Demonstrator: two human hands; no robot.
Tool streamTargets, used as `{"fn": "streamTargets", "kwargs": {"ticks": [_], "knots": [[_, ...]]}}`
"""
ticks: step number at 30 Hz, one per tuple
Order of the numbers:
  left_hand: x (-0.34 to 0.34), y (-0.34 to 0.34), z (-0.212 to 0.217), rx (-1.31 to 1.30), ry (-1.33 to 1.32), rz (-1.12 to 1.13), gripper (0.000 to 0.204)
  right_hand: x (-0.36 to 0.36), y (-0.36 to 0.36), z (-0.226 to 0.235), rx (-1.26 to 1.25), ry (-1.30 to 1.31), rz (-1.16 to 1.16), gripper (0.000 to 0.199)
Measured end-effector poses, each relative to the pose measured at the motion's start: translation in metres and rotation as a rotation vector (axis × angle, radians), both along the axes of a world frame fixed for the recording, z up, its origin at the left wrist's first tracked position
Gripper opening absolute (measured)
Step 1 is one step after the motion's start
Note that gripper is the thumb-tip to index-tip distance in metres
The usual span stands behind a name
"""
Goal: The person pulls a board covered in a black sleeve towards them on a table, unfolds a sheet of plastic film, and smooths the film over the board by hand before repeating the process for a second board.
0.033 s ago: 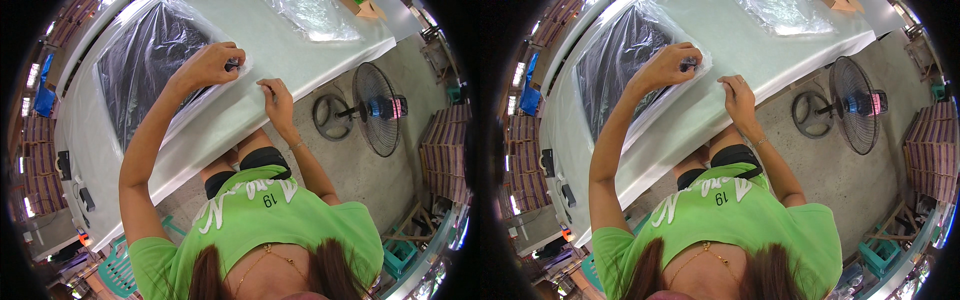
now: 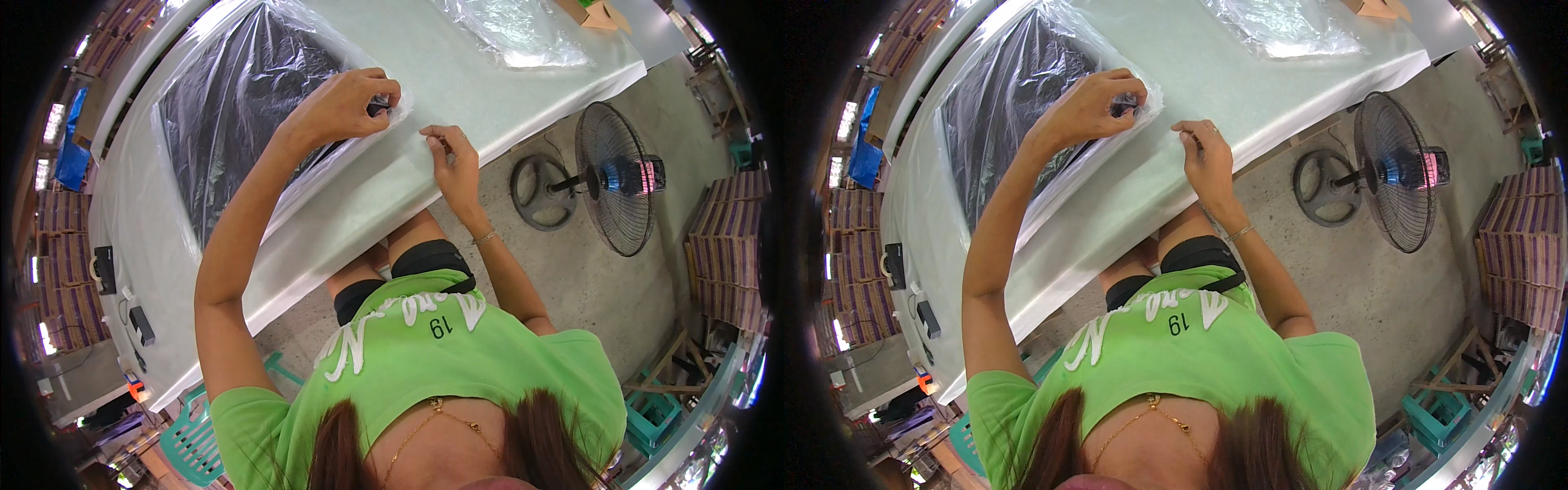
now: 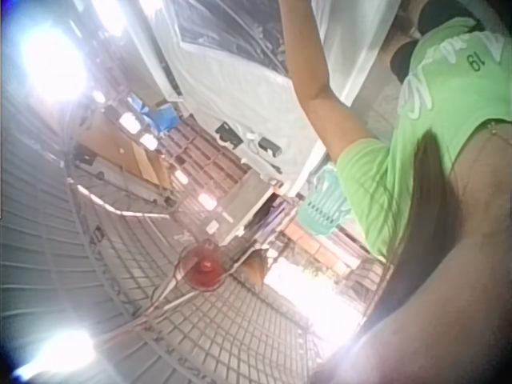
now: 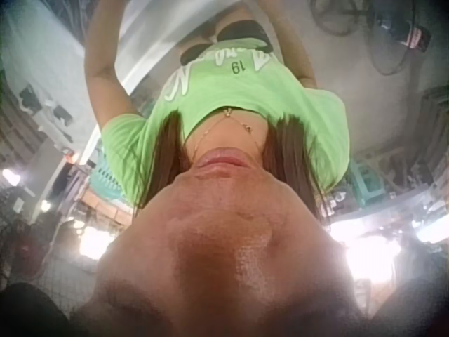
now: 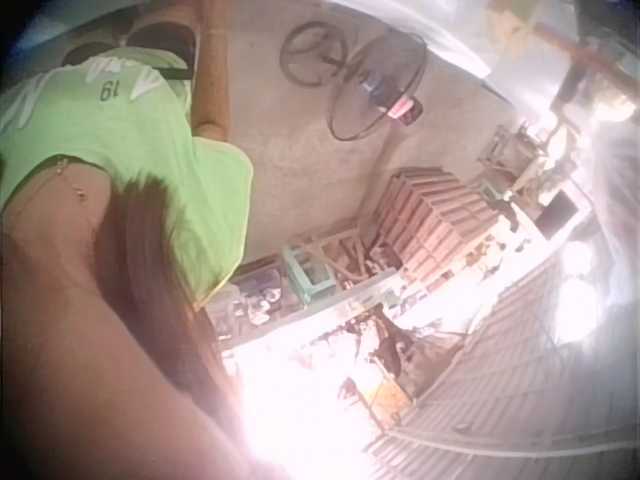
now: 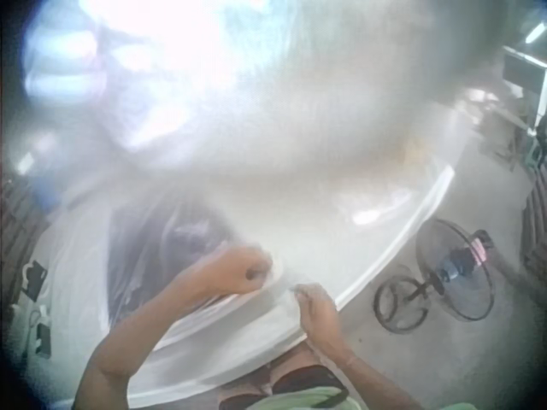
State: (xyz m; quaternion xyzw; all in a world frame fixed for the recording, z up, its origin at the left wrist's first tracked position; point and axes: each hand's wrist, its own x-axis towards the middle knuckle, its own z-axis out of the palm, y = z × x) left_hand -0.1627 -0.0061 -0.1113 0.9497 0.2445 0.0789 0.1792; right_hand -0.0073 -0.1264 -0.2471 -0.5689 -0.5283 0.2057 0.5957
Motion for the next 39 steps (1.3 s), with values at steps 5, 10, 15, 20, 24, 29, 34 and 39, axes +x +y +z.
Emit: {"fn": "streamTargets", "kwargs": {"ticks": [5,10,15,20,24,29,34,39], "knots": [[-0.002,-0.003,-0.001,0.033,-0.029,0.041,0.018,0.006,0.012,0.024,-0.115,0.377,0.168,0.015],[-0.015,-0.007,-0.001,-0.019,-0.052,0.054,0.016,0.002,0.021,0.04,-0.115,0.478,0.324,0.017],[-0.005,0.003,-0.009,0.024,-0.125,0.021,0.017,0.011,0.032,0.046,-0.154,0.489,0.39,0.02],[-0.006,-0.005,-0.009,0.113,-0.107,0.058,0.02,0.008,0.052,0.025,-0.101,0.419,0.437,0.021],[-0.014,-0.02,-0.006,-0.004,-0.227,0.123,0.018,-0.005,0.035,0.046,-0.124,0.284,0.395,0.018],[-0.004,-0.025,-0.005,0.109,-0.286,0.102,0.016,-0.013,0.027,0.062,-0.071,0.112,0.186,0.017],[0.0,-0.032,-0.004,0.072,-0.322,0.142,0.024,-0.017,0.034,0.052,0.046,0.003,0.116,0.015],[-0.011,-0.04,0.002,0.13,-0.444,0.223,0.025,-0.023,0.04,0.076,-0.145,0.401,0.348,0.022]]}}
